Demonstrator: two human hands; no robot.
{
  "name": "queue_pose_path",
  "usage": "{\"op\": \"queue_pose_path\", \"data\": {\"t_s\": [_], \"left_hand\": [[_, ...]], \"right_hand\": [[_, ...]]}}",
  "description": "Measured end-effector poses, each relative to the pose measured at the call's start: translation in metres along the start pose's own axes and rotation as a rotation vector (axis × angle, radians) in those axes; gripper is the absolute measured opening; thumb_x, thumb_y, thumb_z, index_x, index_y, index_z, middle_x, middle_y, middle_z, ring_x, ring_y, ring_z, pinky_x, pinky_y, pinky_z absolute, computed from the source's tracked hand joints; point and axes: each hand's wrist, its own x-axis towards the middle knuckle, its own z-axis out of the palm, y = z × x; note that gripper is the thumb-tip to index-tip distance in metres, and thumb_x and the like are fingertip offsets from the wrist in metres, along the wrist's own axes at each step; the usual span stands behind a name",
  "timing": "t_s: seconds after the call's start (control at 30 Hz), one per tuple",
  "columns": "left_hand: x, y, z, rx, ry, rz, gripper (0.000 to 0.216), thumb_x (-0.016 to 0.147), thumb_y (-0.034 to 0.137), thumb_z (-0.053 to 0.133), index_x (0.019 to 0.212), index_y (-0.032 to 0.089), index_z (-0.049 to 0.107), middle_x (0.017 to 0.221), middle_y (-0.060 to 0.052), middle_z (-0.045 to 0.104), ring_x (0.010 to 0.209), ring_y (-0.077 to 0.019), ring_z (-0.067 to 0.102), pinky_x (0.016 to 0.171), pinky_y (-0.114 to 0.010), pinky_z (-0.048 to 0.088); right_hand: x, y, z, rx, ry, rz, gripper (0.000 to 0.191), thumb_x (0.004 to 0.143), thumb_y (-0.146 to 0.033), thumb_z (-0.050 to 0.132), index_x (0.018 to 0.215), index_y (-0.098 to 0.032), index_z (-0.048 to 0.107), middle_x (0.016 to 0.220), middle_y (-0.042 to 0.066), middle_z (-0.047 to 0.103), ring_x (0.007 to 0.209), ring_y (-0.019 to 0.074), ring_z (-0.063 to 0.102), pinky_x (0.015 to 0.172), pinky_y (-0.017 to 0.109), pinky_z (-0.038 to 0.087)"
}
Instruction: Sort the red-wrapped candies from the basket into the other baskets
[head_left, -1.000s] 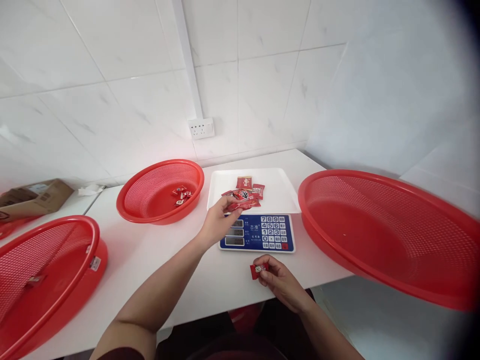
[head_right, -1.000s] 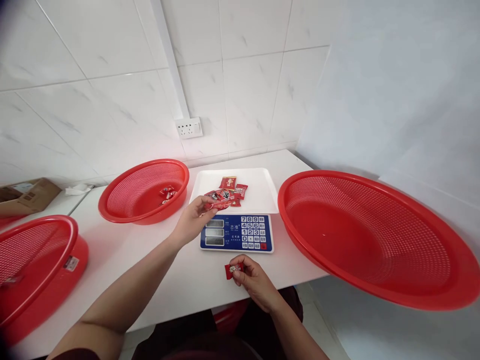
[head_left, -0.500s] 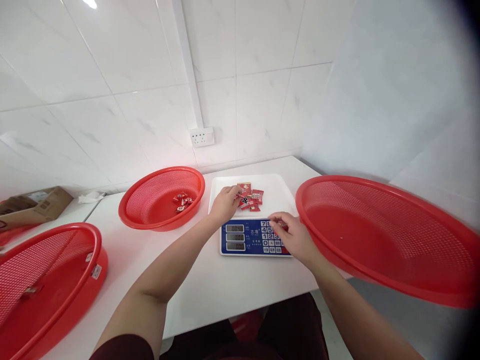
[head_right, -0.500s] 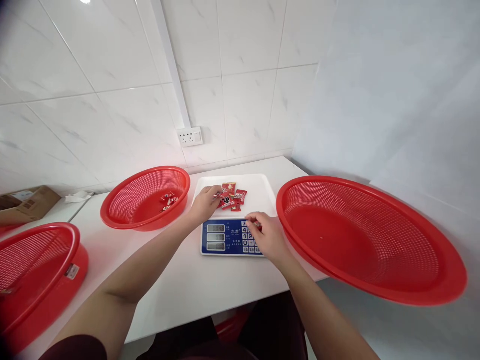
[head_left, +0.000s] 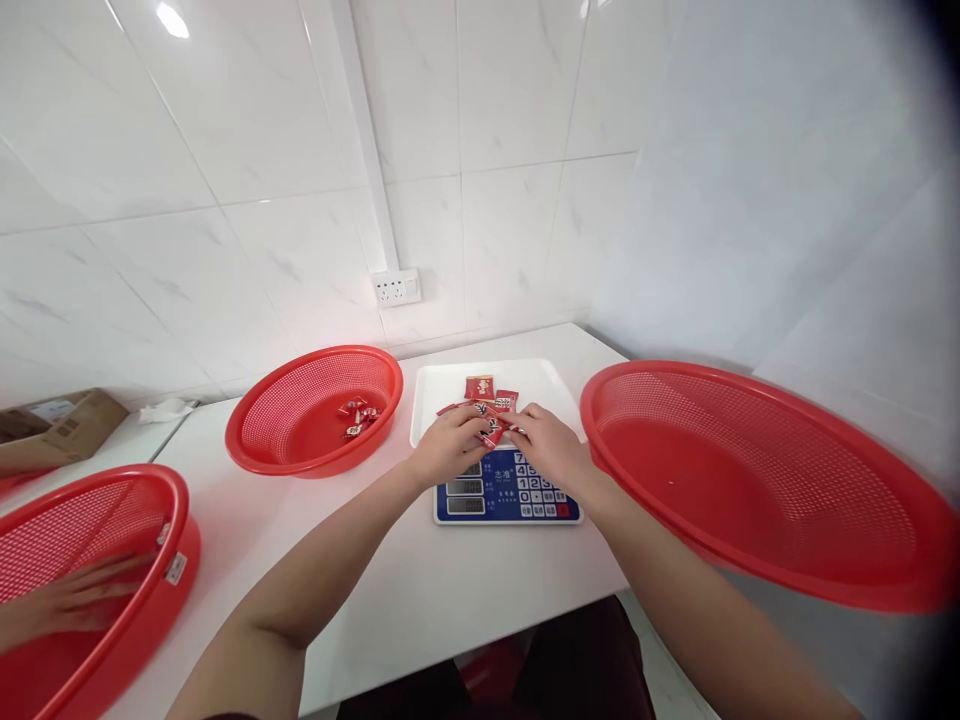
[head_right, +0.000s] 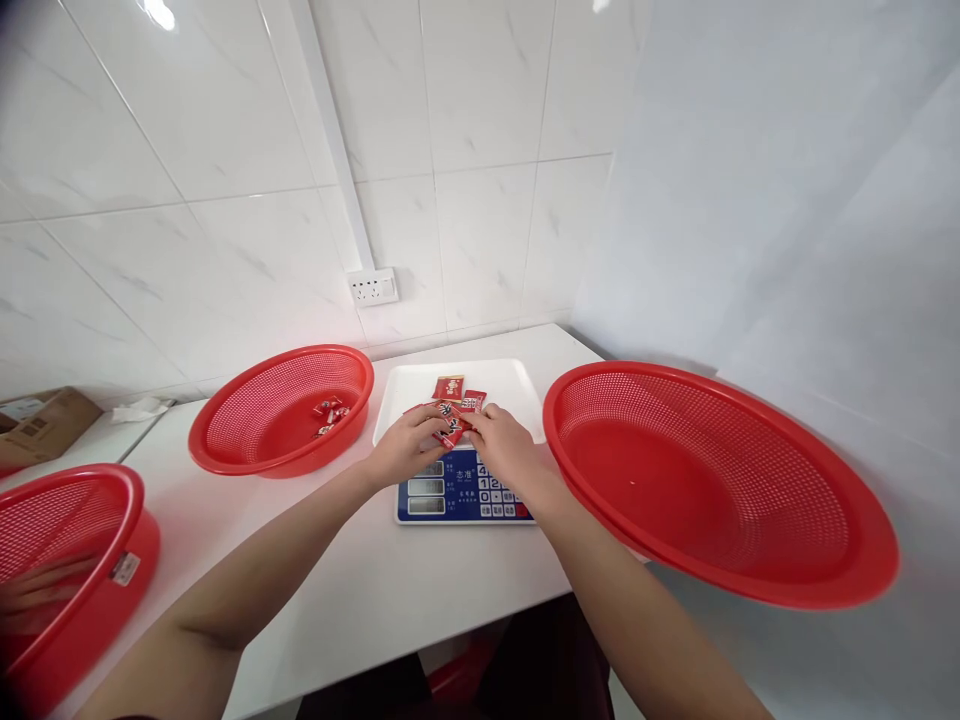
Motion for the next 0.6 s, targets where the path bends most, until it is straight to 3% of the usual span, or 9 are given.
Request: {"op": "queue_pose_path", "data": {"t_s": [0.17,0.3,0.47,0.6], "left_hand": [[0.001,-0.002,-0.010,-0.055,-0.038,-0.061,0.026,0.078,0.042,0.060,0.095,0.022,0.060,0.111,-0.009,0.056,0.111,-0.0238,0.050,0.094,-0.040,0.041],[0.007,-0.007,-0.014,-0.077,-0.055,-0.137,0.043,0.080,0.046,0.054,0.115,0.020,0.052,0.125,-0.013,0.049,0.119,-0.0243,0.044,0.098,-0.040,0.039],[0.027,-0.020,-0.014,-0.101,-0.269,-0.200,0.078,0.074,0.059,0.054,0.136,0.018,0.029,0.146,-0.014,0.023,0.136,-0.0288,0.011,0.108,-0.047,0.018],[0.039,-0.030,-0.015,-0.115,-0.401,-0.240,0.085,0.069,0.063,0.056,0.137,0.019,0.029,0.144,-0.014,0.029,0.135,-0.0317,0.013,0.107,-0.051,0.015]], "right_hand": [[0.004,-0.005,-0.004,-0.030,-0.079,0.016,0.027,0.088,-0.025,0.047,0.110,-0.026,0.061,0.093,0.004,0.056,0.091,0.0186,0.055,0.065,0.026,0.040],[0.005,-0.008,-0.007,-0.043,-0.108,0.042,0.025,0.088,-0.034,0.047,0.105,-0.025,0.062,0.094,0.004,0.058,0.091,0.0188,0.055,0.063,0.026,0.039],[0.007,-0.010,-0.008,-0.023,-0.098,0.024,0.035,0.087,-0.042,0.046,0.118,-0.026,0.054,0.103,0.004,0.058,0.092,0.0191,0.055,0.065,0.026,0.039],[0.008,-0.009,-0.008,-0.021,-0.129,0.005,0.036,0.087,-0.043,0.045,0.117,-0.026,0.055,0.105,0.005,0.058,0.093,0.0199,0.054,0.068,0.027,0.039]]}}
